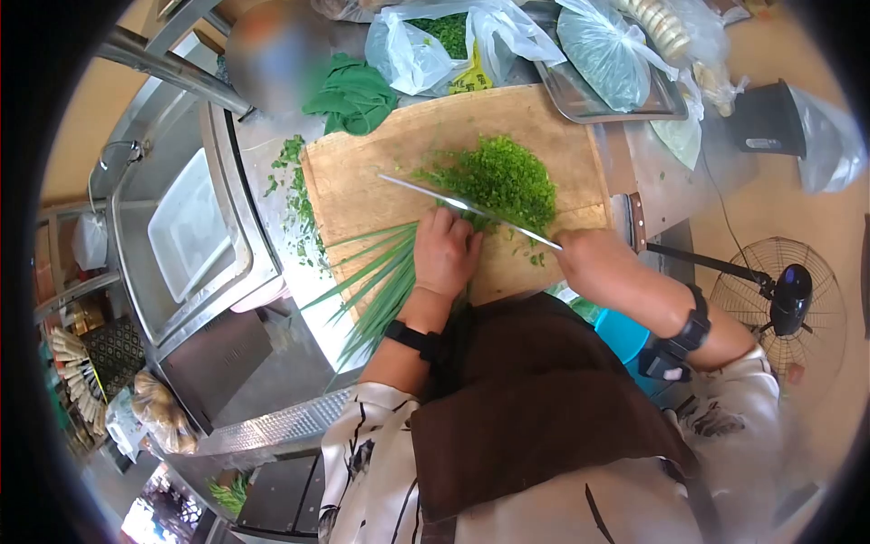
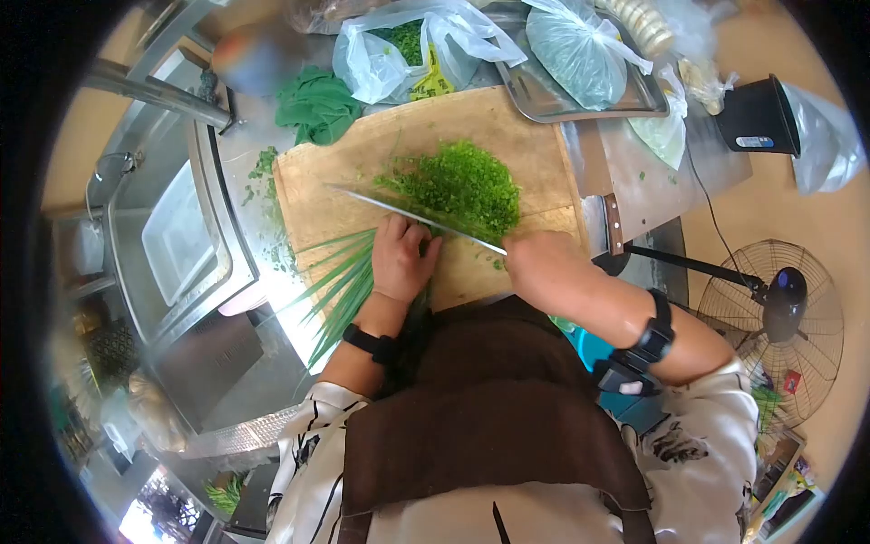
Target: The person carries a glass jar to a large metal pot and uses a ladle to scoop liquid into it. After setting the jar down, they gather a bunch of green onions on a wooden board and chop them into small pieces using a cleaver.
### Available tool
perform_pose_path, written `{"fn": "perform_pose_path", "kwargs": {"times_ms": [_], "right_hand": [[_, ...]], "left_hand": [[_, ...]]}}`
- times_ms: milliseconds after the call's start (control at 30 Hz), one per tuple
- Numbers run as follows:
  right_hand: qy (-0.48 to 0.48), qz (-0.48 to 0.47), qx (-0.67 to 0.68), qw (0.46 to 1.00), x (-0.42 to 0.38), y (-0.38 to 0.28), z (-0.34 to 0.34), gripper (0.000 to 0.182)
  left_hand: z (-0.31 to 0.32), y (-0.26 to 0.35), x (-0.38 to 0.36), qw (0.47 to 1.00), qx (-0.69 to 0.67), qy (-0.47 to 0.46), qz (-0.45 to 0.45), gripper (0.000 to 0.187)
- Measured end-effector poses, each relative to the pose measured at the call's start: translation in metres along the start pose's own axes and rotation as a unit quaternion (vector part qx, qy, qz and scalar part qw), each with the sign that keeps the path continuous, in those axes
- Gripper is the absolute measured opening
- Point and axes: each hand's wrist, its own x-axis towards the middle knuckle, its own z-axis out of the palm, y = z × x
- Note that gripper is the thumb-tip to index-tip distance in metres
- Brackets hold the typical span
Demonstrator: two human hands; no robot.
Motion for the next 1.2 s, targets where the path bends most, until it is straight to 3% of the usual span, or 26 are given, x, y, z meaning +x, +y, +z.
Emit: {"fn": "perform_pose_path", "kwargs": {"times_ms": [133,333,533,700,833,1033,1200], "right_hand": [[-0.053,0.028,-0.022,0.998,-0.014,-0.001,-0.001,0.014],[0.035,-0.031,0.029,0.998,0.060,0.007,0.056,0.016],[0.079,-0.067,0.044,0.994,0.053,0.011,0.049,0.017],[-0.028,0.005,-0.005,1.000,-0.007,-0.004,-0.002,0.016],[-0.079,0.034,-0.023,0.996,-0.003,-0.002,0.004,0.017],[0.029,-0.028,0.031,0.999,0.061,-0.004,0.051,0.014],[0.072,-0.049,0.027,0.996,0.049,0.006,0.041,0.014]], "left_hand": [[0.002,0.000,0.005,0.998,-0.013,0.044,0.034,0.017],[0.001,-0.001,0.003,1.000,-0.012,-0.005,-0.006,0.017],[-0.007,0.000,0.005,1.000,-0.005,-0.007,0.002,0.019],[0.001,-0.005,0.000,0.998,-0.027,0.040,0.032,0.017],[0.003,-0.005,-0.003,0.999,-0.034,0.032,0.016,0.016],[-0.008,-0.002,0.000,1.000,-0.017,-0.010,0.007,0.016],[-0.006,-0.002,-0.004,1.000,-0.025,-0.008,0.004,0.016]]}}
